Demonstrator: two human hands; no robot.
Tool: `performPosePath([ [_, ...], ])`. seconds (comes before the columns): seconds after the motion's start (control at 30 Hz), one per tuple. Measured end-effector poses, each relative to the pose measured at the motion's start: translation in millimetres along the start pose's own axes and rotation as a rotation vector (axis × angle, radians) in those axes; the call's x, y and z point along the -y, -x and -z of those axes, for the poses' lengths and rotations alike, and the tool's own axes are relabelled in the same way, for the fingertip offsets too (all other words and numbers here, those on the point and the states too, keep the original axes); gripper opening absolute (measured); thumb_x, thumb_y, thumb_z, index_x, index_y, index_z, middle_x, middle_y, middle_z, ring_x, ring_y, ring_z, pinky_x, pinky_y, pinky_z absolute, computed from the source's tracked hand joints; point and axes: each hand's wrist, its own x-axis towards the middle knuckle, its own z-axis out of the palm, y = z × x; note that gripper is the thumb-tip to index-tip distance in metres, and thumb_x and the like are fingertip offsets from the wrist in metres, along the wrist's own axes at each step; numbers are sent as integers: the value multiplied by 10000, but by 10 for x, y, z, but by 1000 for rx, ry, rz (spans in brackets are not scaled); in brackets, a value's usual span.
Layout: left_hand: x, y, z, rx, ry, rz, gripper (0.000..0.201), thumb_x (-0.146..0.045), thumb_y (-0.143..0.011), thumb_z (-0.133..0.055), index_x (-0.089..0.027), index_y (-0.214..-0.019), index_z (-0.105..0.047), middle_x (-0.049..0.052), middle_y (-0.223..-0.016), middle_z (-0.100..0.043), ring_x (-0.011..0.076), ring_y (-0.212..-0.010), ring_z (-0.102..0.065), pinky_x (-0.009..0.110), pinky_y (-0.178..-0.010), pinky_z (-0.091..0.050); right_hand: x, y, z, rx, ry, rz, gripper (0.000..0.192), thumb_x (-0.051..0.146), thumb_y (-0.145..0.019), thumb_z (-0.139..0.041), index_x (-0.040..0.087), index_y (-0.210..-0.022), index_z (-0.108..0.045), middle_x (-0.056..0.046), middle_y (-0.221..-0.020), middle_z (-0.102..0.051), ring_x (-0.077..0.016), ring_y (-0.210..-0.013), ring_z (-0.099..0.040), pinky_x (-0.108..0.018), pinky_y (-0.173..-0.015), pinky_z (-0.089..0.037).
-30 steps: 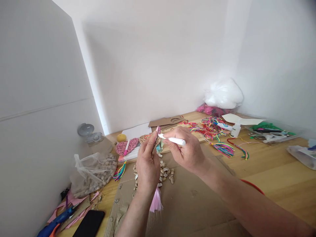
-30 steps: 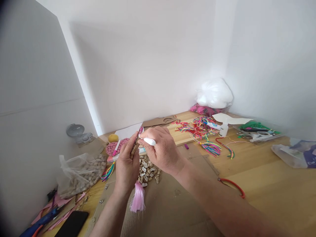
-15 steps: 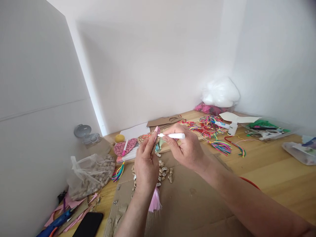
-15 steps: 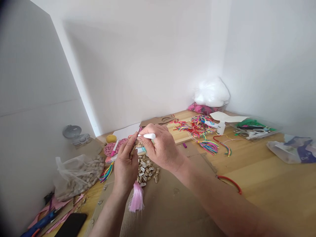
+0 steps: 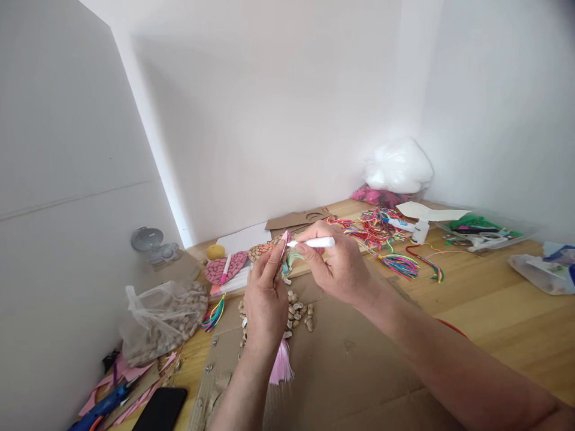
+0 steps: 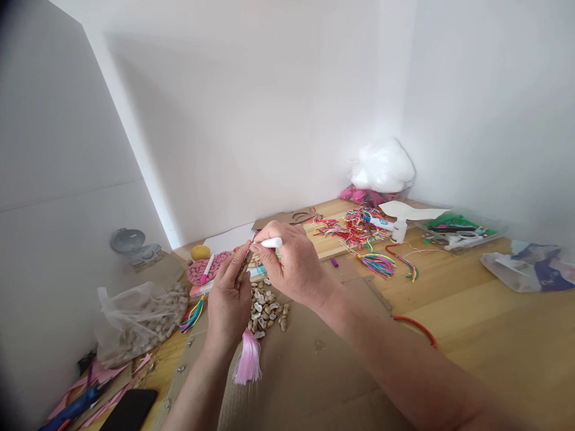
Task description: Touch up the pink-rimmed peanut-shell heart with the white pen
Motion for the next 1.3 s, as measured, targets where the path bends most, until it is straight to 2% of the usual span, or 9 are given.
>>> performPosePath([
  [0.17, -2, 3, -8, 1, 2, 6, 669, -36, -891, -449, -435, -1425, -498, -12, -1382, -596, 201, -1240, -557, 394, -1088, -437, -21, -9, 16, -21, 9, -19, 87, 223, -975, -550, 204, -909, -605, -19, -852, -680, -157, -841, -625, -298, -777, -438],
  [0.43, 24, 2, -15, 2, 48, -24, 680, -26, -895, -467, -441, -1433, -479, -21, -1388, -589, 176, -1279, -538, 357, -1098, -421, -8, -2, 4, 17, -6, 15, 103, 204, -970, -531, 199, -886, -591, -14, -807, -658, -153, -783, -610, -298, -756, -427],
  [0.57, 15, 5, -13, 0, 24, -8, 656, -40, -902, -464, -430, -1428, -493, -4, -1381, -593, 192, -1269, -544, 384, -1096, -425, -31, 4, -8, -5, 60, 25, 99, 224, -972, -539, 205, -892, -593, -21, -840, -679, -166, -808, -613, -317, -786, -421],
  [0.8, 44, 16, -23, 4, 18, -7, 637, -57, -905, -471, -431, -1419, -506, -5, -1387, -589, 210, -1258, -554, 415, -1114, -419, -11, -11, 21, 21, -4, 0, 110, 227, -979, -527, 200, -890, -586, -15, -819, -662, -147, -778, -604, -297, -745, -424],
  [0.97, 27, 9, -47, 29, 149, -27, 597, -66, -918, -477, -400, -1411, -526, 11, -1378, -599, 193, -1274, -548, 393, -1120, -421, -76, -37, 63, 1, -36, -50, 118, 245, -983, -522, 197, -891, -578, -15, -813, -649, -135, -734, -587, -273, -690, -431],
  [1.1, -10, 14, -59, 40, 275, 17, 561, -71, -918, -499, -359, -1397, -548, 5, -1412, -590, 176, -1330, -516, 379, -1174, -370, -78, -52, 121, 19, -92, -120, 133, 278, -987, -526, 190, -905, -582, -11, -800, -655, -122, -691, -591, -260, -649, -428],
  [1.3, 1, 24, -71, 62, 360, 46, 533, -101, -917, -521, -322, -1401, -554, 19, -1455, -566, 193, -1389, -473, 407, -1214, -331, -70, -50, 130, 49, -109, -205, 157, 317, -997, -512, 195, -918, -570, 1, -746, -640, -118, -623, -561, -258, -577, -385],
])
